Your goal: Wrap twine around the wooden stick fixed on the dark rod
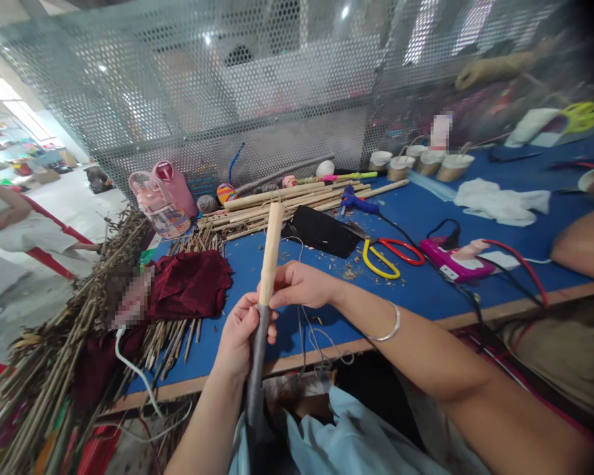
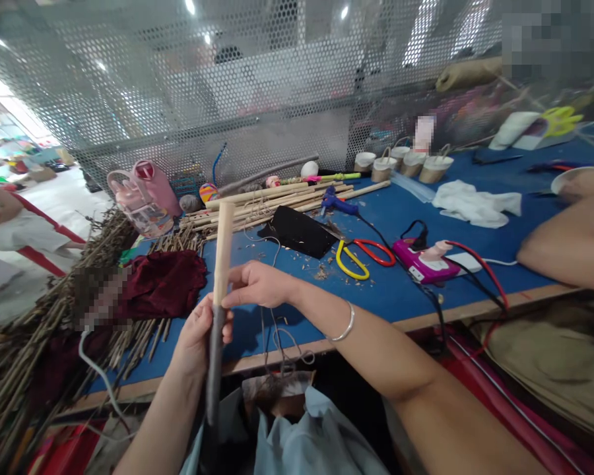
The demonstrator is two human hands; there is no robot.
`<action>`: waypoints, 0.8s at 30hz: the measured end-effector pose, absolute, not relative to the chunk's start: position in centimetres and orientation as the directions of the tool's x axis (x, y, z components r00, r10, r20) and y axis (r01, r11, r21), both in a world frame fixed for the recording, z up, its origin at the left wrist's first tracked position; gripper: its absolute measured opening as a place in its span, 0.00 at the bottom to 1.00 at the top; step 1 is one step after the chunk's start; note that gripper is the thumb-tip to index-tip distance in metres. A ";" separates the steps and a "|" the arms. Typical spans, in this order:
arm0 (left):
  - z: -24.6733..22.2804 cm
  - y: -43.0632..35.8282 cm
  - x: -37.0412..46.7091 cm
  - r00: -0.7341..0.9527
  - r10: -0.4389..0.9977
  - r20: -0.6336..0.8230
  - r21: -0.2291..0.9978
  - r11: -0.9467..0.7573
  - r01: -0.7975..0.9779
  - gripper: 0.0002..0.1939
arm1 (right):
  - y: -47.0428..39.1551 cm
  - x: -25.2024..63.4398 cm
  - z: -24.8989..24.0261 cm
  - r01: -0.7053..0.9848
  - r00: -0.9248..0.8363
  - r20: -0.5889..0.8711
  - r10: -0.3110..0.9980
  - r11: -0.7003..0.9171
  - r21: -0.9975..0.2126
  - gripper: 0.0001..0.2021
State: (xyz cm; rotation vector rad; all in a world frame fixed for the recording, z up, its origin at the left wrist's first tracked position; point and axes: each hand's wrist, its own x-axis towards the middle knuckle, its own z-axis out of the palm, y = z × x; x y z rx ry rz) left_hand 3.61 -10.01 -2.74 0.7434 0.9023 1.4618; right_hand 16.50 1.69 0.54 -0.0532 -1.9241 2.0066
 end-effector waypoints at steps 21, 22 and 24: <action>-2.4 -10.4 3.2 0.008 0.993 0.114 0.855 -0.094 -0.510 0.15 | 1.0 16.3 0.5 -0.284 -0.921 0.244 0.304 -0.094 -0.954 0.14; -2.4 -10.4 3.2 0.010 0.994 0.107 0.855 -0.087 -0.512 0.15 | 1.0 16.3 0.5 -0.280 -0.919 0.243 0.311 -0.082 -0.956 0.14; -2.5 -10.6 3.2 -0.031 0.996 0.085 0.890 -0.090 -0.448 0.14 | 1.1 16.2 0.4 -0.262 -0.914 0.233 0.333 -0.044 -0.964 0.14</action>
